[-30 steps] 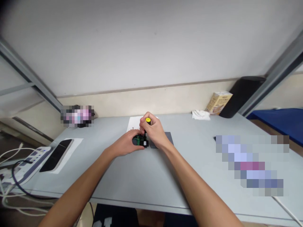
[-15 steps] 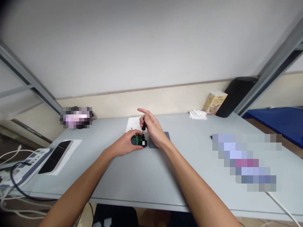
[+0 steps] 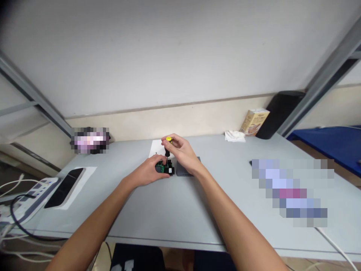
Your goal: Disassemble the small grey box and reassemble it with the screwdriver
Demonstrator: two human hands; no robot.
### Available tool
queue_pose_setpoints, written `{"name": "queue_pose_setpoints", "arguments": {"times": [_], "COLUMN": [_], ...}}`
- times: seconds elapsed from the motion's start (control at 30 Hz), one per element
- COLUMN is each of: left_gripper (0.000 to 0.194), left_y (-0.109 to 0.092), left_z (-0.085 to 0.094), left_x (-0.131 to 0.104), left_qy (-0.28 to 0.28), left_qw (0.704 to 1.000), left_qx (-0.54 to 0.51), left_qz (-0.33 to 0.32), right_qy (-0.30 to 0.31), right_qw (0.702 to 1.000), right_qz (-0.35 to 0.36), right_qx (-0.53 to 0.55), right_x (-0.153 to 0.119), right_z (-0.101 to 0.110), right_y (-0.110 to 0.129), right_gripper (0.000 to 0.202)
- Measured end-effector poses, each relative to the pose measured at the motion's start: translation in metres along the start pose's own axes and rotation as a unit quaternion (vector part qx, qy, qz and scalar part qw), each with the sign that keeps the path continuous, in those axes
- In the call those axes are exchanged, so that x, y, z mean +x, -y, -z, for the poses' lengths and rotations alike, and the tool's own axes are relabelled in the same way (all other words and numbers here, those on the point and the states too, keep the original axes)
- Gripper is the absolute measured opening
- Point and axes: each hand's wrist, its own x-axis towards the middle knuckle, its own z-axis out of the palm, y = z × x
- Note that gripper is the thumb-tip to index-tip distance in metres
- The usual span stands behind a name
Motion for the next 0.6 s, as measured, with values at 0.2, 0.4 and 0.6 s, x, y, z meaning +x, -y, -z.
{"name": "queue_pose_setpoints", "arguments": {"times": [0.2, 0.4, 0.6], "left_gripper": [0.034, 0.034, 0.033], "left_y": [0.003, 0.004, 0.007], "left_z": [-0.001, -0.003, -0.005], "left_x": [0.001, 0.001, 0.002], "left_qy": [0.0, -0.008, -0.007], "left_qw": [1.0, 1.0, 1.0], "left_qx": [0.006, -0.001, -0.002], "left_qz": [-0.013, -0.018, -0.023], "right_qy": [-0.073, -0.114, -0.261], "right_qw": [0.994, 0.942, 0.925], "right_qz": [0.047, 0.082, 0.068], "right_qx": [-0.074, -0.305, -0.269], "right_x": [0.002, 0.003, 0.007], "right_z": [-0.001, 0.009, 0.021], "right_y": [-0.012, -0.017, -0.02], "right_gripper": [0.044, 0.038, 0.039]}}
